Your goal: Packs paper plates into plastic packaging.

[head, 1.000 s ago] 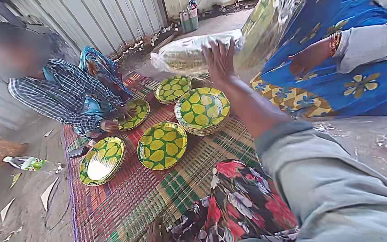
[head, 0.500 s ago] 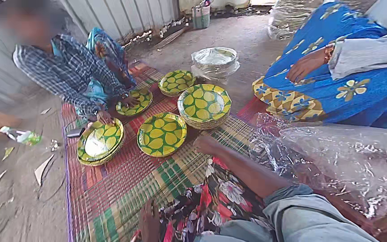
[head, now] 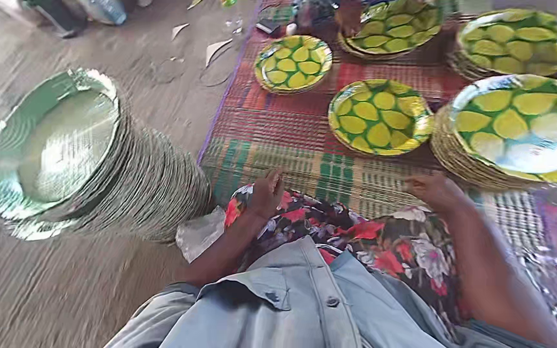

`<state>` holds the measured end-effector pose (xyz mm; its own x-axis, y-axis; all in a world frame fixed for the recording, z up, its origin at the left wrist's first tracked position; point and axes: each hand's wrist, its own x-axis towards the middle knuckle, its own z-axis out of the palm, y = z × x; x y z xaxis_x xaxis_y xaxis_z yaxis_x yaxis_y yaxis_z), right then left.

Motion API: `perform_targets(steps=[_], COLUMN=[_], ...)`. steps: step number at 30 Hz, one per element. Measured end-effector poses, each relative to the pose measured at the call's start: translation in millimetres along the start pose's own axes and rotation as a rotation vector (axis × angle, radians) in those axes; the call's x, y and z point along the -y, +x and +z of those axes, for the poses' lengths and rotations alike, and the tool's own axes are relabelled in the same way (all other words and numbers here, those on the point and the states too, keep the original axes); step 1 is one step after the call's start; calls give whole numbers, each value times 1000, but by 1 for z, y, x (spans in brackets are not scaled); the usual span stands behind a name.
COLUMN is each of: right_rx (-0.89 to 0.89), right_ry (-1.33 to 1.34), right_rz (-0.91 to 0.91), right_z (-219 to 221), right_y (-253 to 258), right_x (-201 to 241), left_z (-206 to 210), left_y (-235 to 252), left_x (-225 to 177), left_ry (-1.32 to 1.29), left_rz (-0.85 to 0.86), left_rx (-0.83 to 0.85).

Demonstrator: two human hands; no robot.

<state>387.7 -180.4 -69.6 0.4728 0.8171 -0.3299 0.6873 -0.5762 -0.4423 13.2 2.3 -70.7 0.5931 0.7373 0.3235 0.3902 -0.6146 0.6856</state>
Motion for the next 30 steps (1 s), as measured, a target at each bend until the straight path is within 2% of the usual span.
perform_targets(steps=[2, 5, 8, 9, 11, 12, 13, 15, 17, 19, 20, 21, 24, 26, 27, 28, 30], right_rx=[15, 44, 41, 39, 35, 27, 12, -24, -94, -161, -170, -147, -20, -87, -200, -301, -413], right_ry=[-10, -9, 43, 58, 69, 73, 82, 78, 65, 156, 241, 359, 731, 976, 1078, 1139, 1225], right_rz=[34, 31, 43, 48, 66, 75, 76, 30, -90, -242, -327, -409, -504, -412, -306, -189, 17], right_z=[-5, -3, 2, 4, 6, 5, 4, 2, 2, 3, 5, 7, 18, 24, 25, 24, 16], right_y=[-3, 2, 6, 8, 9, 9, 7, 4, 4, -4, -12, -20, -44, -53, -50, -44, -30], right_x=[-9, -19, -23, -24, -26, -24, -19, -10, 3, 38, 62, 85, 142, 163, 165, 159, 134], left_z=[-33, -78, -100, -103, -102, -100, -101, -114, -122, -122, -119, -113, -73, -43, -29, -18, -7], left_y=[-35, -107, -177, -191, -198, -191, -177, -132, -83, -30, -8, 10, 41, 51, 51, 50, 53], left_x=[13, 61, 109, 116, 120, 122, 117, 82, 53, 22, 5, -14, -53, -77, -87, -92, -85], left_ry=[60, 307, 538, 551, 596, 612, 585, 437, 221, -37, -182, -307, -517, -503, -456, -430, -498], left_rz=[-18, -227, -490, -643, -895, -928, -900, -819, -665, -483, -401, -351, -274, -213, -177, -150, -150], left_rx=[-47, -14, 169, 275, 436, 392, 254, -53, -402, -644, -656, -586, -138, 123, 160, 121, -66])
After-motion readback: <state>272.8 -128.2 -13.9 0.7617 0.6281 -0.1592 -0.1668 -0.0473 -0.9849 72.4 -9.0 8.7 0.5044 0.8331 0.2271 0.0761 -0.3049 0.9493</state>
